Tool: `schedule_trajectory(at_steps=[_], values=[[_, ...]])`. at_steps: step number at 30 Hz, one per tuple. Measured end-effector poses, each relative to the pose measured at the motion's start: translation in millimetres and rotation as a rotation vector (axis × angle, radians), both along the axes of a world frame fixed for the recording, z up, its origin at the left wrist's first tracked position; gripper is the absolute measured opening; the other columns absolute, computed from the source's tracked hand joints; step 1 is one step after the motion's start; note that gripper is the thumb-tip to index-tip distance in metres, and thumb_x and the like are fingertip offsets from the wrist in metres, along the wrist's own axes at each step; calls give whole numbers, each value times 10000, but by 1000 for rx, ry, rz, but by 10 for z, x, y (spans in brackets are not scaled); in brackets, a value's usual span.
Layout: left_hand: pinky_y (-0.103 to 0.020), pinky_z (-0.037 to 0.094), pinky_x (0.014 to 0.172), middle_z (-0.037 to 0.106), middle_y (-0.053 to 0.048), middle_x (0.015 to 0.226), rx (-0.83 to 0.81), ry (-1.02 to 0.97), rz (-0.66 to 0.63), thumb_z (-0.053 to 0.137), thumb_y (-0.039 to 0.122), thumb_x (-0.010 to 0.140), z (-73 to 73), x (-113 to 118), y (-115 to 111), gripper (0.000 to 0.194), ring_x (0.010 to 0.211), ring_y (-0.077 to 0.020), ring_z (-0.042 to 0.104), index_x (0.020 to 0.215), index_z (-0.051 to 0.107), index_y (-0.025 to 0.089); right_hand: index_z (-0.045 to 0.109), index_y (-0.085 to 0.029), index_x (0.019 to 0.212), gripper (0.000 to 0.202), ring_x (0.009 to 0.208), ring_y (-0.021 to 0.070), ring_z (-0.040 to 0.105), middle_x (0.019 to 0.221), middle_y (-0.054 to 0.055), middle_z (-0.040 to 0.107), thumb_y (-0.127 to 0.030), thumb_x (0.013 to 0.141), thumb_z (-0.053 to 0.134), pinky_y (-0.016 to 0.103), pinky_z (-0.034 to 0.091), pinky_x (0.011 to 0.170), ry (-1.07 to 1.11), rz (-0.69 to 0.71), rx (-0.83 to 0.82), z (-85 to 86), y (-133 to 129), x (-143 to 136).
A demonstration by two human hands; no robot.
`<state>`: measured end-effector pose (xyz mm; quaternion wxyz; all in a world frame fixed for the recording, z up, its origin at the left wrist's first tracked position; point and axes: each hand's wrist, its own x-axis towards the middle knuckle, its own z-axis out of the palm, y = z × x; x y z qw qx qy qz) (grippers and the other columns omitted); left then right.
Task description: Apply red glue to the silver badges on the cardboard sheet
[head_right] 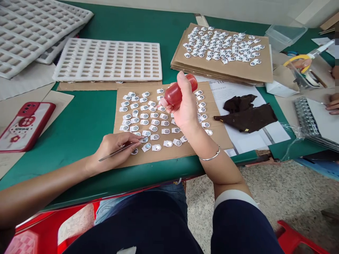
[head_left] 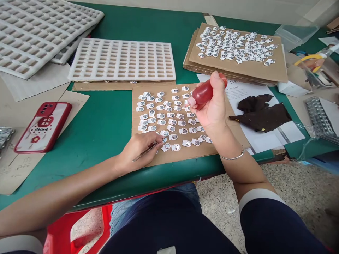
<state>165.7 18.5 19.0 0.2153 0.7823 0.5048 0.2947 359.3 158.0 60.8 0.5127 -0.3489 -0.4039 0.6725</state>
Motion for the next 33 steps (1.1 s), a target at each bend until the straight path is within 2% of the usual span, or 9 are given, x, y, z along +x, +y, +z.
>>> schedule_trajectory(at_steps=[3,6,9,14,20,24,27,33], values=[[-223,499,708,672,-31,890,155,57,-64,528,170,856,-20,-1,-62,38,849,-149,649,881,556,163,467,-241,721,371,434,116,463,528,-37,404,-604,740,541,258,280,343,-20,-12,134,-31,-89,-73],[-246,511,698,667,-41,870,260,131,-91,521,137,849,-65,-14,-117,52,833,-170,654,899,524,153,447,-226,753,373,404,97,462,553,-35,415,-595,795,482,240,273,326,-87,-23,248,-59,-182,-144],[-259,517,677,660,-51,836,301,163,-99,507,127,849,-96,-21,-139,39,815,-181,654,884,513,142,438,-220,797,379,419,89,483,603,-21,438,-595,839,417,228,285,329,-194,-19,358,-107,-240,-190],[-255,511,653,647,-49,809,299,212,-87,478,131,850,-81,-9,-161,51,779,-168,644,844,526,144,479,-232,857,344,515,141,574,606,-10,451,-564,868,392,241,338,340,-278,20,468,-198,-272,-213],[-252,492,618,605,-37,720,285,298,-107,451,55,790,-63,0,-190,117,672,-151,602,788,533,139,481,-250,848,244,531,138,607,636,-18,498,-494,853,488,229,353,321,-303,78,479,-212,-361,-240],[-258,469,567,562,-35,669,282,408,-132,436,43,761,-40,41,-191,122,570,-140,538,726,509,134,498,-246,794,221,480,115,575,603,-37,511,-458,826,552,261,457,397,-352,158,481,-226,-445,-283],[-274,462,537,561,-48,664,365,518,-161,398,29,759,-17,113,-202,150,541,-148,518,741,510,126,519,-240,764,210,510,117,560,607,-34,530,-430,793,602,291,505,489,-455,215,500,-278,-500,-321],[-285,416,429,603,-111,682,561,652,-139,426,12,735,-38,231,-235,128,508,-184,519,725,493,122,540,-210,733,226,611,128,527,680,-12,558,-372,705,696,318,476,589,-582,180,721,-356,-556,-400]])
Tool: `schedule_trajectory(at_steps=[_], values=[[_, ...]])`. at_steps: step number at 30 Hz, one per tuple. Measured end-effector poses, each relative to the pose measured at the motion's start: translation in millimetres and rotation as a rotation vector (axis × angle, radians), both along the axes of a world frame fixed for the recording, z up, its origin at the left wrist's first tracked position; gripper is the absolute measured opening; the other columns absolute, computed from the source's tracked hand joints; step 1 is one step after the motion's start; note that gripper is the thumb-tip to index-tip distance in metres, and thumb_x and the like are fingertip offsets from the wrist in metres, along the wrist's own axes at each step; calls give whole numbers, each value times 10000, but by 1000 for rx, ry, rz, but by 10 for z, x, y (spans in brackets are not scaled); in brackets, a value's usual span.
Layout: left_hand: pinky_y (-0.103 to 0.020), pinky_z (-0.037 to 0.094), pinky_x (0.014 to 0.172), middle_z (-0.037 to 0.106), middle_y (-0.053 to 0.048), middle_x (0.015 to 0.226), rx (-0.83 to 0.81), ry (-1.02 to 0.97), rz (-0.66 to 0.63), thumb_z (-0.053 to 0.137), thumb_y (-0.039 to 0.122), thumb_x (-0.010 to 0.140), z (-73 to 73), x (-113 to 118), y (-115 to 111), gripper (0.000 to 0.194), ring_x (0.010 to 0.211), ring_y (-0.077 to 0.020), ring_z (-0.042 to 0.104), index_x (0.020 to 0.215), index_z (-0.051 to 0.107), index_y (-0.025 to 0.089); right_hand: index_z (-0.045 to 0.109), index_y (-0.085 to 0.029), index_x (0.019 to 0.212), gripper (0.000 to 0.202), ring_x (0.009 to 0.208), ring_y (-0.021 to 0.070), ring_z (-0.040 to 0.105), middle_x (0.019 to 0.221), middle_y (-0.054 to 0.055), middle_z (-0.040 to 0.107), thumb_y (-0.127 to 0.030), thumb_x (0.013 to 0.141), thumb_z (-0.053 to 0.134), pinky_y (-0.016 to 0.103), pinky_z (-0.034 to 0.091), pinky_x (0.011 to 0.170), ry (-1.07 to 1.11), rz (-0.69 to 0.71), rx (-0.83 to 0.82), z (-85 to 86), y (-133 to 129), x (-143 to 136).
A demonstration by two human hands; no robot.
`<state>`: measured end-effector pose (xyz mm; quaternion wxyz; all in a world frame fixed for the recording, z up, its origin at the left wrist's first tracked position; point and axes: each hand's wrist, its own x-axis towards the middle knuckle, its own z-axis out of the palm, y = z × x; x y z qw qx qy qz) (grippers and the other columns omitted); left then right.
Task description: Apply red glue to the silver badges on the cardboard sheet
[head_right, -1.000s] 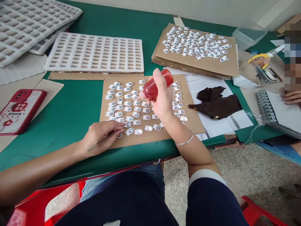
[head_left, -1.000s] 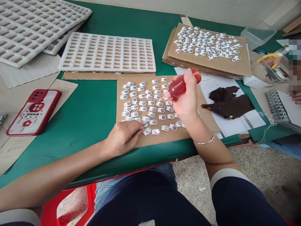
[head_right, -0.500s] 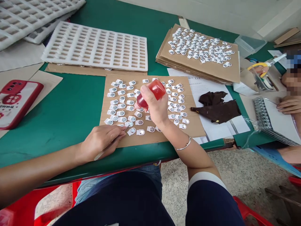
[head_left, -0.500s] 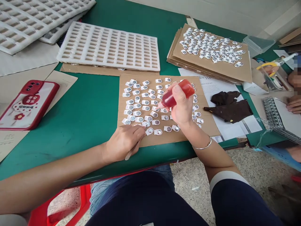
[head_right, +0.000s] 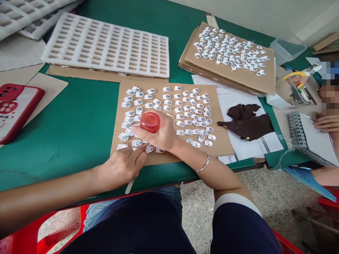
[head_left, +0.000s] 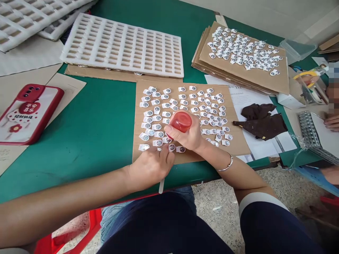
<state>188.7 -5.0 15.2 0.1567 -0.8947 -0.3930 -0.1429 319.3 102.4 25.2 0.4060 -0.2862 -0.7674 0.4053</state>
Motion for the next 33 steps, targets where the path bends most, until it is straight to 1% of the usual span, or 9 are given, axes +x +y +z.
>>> schedule_trajectory(at_steps=[3,6,9,14,21,26,30,33], values=[[-280,426,441,634,-177,761,62,50,-20,480,42,744,-28,8,-23,65,566,-204,563,734,502,103,531,-208,715,218,596,122,508,662,-17,542,-344,705,701,311,456,577,-16,24,47,-13,-7,-22],[-278,427,442,646,-216,856,55,91,-22,473,67,767,-42,6,-45,48,551,-190,564,749,500,104,525,-213,707,216,596,125,507,666,-15,542,-349,715,693,310,456,566,-36,24,77,-28,-9,-30],[-280,433,444,654,-210,868,50,96,-19,449,78,788,-44,10,-52,68,539,-184,565,749,493,113,521,-215,704,216,599,129,512,666,-12,545,-360,728,680,314,463,568,-61,17,95,-40,-10,-31],[-290,424,428,658,-215,875,60,76,1,486,90,769,-47,14,-43,33,481,-172,530,747,488,116,525,-216,722,201,602,130,512,669,-11,545,-353,740,670,316,465,568,-66,23,104,-47,-10,-27],[-276,421,428,654,-218,858,77,86,-27,482,84,782,-42,4,-36,50,525,-181,559,740,490,109,525,-211,725,191,601,122,499,668,-18,535,-296,724,696,302,459,563,-34,41,117,-51,-9,-25],[-274,414,424,656,-202,849,84,88,-14,457,74,791,-29,10,-22,89,510,-175,549,718,480,120,521,-217,733,192,608,128,503,681,-10,536,-344,751,664,315,477,577,-39,23,130,-58,-3,-29],[-275,419,427,656,-207,837,78,63,-18,461,63,785,-14,9,-22,94,525,-187,565,710,489,113,523,-216,730,183,607,125,503,680,-9,535,-339,760,655,314,476,582,-23,26,145,-55,3,-30],[-276,436,444,654,-210,862,75,37,-22,461,63,798,-18,6,-29,101,533,-179,572,714,490,110,515,-218,731,194,595,124,491,674,-11,527,-352,761,652,312,475,572,-30,24,137,-47,4,-29]])
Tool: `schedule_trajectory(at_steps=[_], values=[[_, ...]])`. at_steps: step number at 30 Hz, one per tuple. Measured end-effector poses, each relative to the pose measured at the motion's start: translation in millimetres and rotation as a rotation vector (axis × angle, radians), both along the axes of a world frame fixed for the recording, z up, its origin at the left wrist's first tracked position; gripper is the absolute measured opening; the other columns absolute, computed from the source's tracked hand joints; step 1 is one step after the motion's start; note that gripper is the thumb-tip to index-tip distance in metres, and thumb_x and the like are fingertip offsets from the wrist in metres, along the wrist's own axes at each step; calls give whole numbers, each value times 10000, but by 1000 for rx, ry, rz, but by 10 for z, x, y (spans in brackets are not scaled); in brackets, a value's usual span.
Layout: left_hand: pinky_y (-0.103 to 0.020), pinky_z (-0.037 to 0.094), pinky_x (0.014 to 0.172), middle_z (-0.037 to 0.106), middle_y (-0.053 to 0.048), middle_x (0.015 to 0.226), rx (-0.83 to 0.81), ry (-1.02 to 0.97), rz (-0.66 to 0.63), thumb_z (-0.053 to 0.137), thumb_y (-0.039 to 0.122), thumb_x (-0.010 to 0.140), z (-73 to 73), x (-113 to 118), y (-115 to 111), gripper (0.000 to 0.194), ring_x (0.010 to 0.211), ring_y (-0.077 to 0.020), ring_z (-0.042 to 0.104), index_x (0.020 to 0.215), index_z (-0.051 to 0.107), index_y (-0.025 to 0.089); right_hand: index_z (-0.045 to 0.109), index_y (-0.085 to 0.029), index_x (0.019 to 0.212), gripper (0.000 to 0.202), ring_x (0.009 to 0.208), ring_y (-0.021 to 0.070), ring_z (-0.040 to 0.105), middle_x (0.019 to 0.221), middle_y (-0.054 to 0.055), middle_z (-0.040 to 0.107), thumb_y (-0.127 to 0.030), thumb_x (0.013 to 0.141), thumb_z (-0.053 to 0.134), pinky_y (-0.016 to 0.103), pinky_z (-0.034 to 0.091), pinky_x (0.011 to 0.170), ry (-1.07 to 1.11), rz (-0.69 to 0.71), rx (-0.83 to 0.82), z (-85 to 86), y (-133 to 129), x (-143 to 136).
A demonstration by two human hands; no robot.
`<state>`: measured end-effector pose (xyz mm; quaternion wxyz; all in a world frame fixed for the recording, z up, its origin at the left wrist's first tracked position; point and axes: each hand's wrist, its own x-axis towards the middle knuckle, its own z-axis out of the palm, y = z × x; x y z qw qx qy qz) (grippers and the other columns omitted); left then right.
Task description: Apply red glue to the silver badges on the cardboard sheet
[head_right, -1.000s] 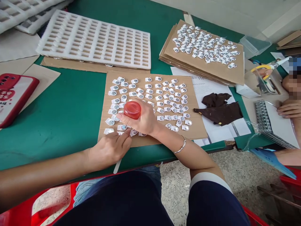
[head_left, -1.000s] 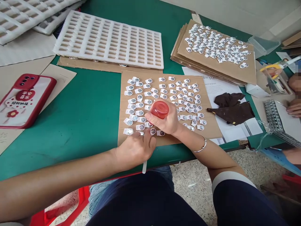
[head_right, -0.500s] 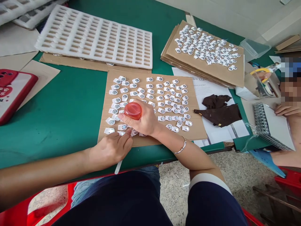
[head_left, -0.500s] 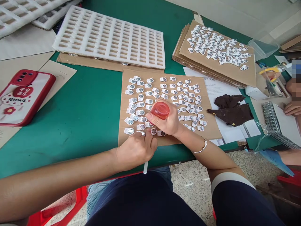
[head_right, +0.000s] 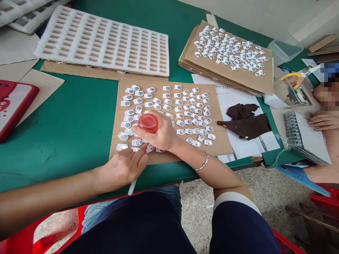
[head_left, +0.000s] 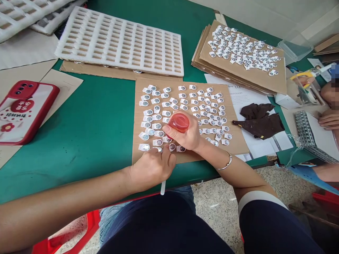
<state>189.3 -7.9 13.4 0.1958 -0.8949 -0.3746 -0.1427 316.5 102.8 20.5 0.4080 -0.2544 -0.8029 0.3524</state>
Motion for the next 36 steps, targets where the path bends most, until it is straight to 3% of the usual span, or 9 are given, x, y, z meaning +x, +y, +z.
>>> schedule_trajectory(at_steps=[19,36], values=[[-265,412,432,652,-181,865,20,28,-4,410,43,807,19,-4,4,160,553,-168,567,685,475,123,506,-220,710,208,618,137,515,683,2,541,-374,775,629,335,482,588,-27,-17,-36,5,-16,8],[-270,426,439,657,-208,882,-10,33,2,456,77,794,-14,-10,-1,92,495,-156,537,718,476,123,497,-217,715,194,620,137,508,675,-1,527,-332,774,642,330,457,591,11,-12,-13,-13,-7,8]])
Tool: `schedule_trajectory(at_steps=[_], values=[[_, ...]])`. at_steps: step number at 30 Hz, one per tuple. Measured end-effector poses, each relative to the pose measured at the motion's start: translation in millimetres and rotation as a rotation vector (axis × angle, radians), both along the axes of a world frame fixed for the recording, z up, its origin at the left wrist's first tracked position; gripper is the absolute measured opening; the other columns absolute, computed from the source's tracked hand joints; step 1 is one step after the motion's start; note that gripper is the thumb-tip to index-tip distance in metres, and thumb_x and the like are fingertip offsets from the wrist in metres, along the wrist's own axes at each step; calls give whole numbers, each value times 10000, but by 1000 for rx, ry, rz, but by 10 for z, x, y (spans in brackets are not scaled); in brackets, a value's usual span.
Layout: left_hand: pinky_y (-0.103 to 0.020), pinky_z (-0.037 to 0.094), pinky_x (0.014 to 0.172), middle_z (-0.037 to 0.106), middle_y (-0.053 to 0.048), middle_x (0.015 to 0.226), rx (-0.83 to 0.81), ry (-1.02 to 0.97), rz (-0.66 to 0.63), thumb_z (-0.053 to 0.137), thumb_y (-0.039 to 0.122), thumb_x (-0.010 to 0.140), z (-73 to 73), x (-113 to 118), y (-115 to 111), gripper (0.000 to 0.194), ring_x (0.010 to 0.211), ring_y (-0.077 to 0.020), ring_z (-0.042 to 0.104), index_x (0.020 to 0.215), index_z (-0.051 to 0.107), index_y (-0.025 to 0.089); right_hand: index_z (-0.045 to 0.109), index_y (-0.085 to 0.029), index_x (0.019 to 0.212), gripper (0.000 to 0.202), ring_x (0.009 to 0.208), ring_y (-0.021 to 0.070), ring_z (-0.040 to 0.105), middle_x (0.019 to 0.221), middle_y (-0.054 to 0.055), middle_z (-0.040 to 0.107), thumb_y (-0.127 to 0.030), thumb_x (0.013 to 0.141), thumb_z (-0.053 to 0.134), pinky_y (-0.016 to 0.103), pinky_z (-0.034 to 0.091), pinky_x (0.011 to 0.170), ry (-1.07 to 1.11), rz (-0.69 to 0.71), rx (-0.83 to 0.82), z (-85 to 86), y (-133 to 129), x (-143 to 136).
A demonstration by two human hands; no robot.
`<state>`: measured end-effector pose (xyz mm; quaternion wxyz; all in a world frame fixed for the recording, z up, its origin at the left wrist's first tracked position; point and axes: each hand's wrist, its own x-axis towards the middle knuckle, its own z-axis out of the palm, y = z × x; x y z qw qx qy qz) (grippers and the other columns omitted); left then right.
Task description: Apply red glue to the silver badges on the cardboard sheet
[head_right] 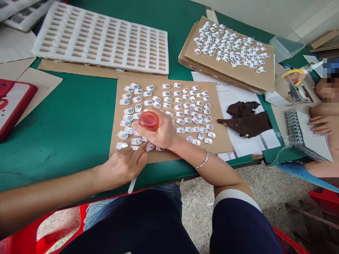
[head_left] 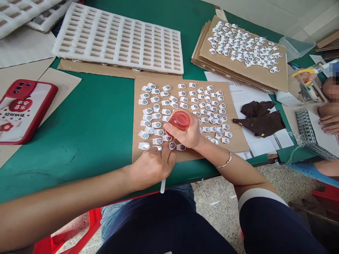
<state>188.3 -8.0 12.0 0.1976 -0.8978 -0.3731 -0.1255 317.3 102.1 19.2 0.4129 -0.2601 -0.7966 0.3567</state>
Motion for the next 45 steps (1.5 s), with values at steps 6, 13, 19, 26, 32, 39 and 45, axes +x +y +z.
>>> schedule_trajectory(at_steps=[6,13,19,26,32,39,45], values=[[-272,422,441,654,-206,872,-2,0,-13,468,62,779,-1,-11,-4,70,524,-177,554,733,484,112,503,-211,754,158,619,121,510,686,-15,538,-296,778,635,306,470,592,5,-19,33,-27,22,-1],[-283,421,439,653,-205,875,-15,-24,-14,453,64,792,21,-12,10,81,515,-180,546,740,493,111,498,-208,739,182,595,109,492,662,-25,531,-318,782,636,292,465,577,14,-36,84,-9,47,-4],[-289,418,440,655,-177,875,-55,-42,2,400,6,746,58,-25,21,149,503,-178,533,749,496,120,493,-205,737,195,595,104,484,671,-26,523,-320,773,647,288,463,581,13,-34,80,-8,50,4],[-292,411,444,647,-140,858,-101,-69,10,414,39,792,15,-39,16,124,506,-166,523,780,509,118,484,-204,732,192,607,103,494,665,-33,524,-240,744,672,276,469,607,6,-41,103,-13,69,24],[-289,391,461,630,-111,840,-123,-81,3,363,19,787,24,-59,27,181,540,-161,526,776,506,128,486,-204,736,197,637,116,525,686,-20,552,-262,744,674,287,486,640,-7,-48,127,-15,82,42],[-290,356,428,602,-82,748,-135,-96,12,386,16,771,46,-62,55,161,476,-157,464,752,480,146,507,-198,731,187,639,111,523,685,-23,552,-275,745,677,279,485,646,6,-36,126,-12,85,42],[-282,340,436,542,-38,656,-142,-101,18,380,30,786,79,-59,65,161,471,-152,441,758,482,151,508,-193,728,194,633,109,511,682,-22,549,-289,745,676,277,474,637,18,-17,133,-2,70,45]])
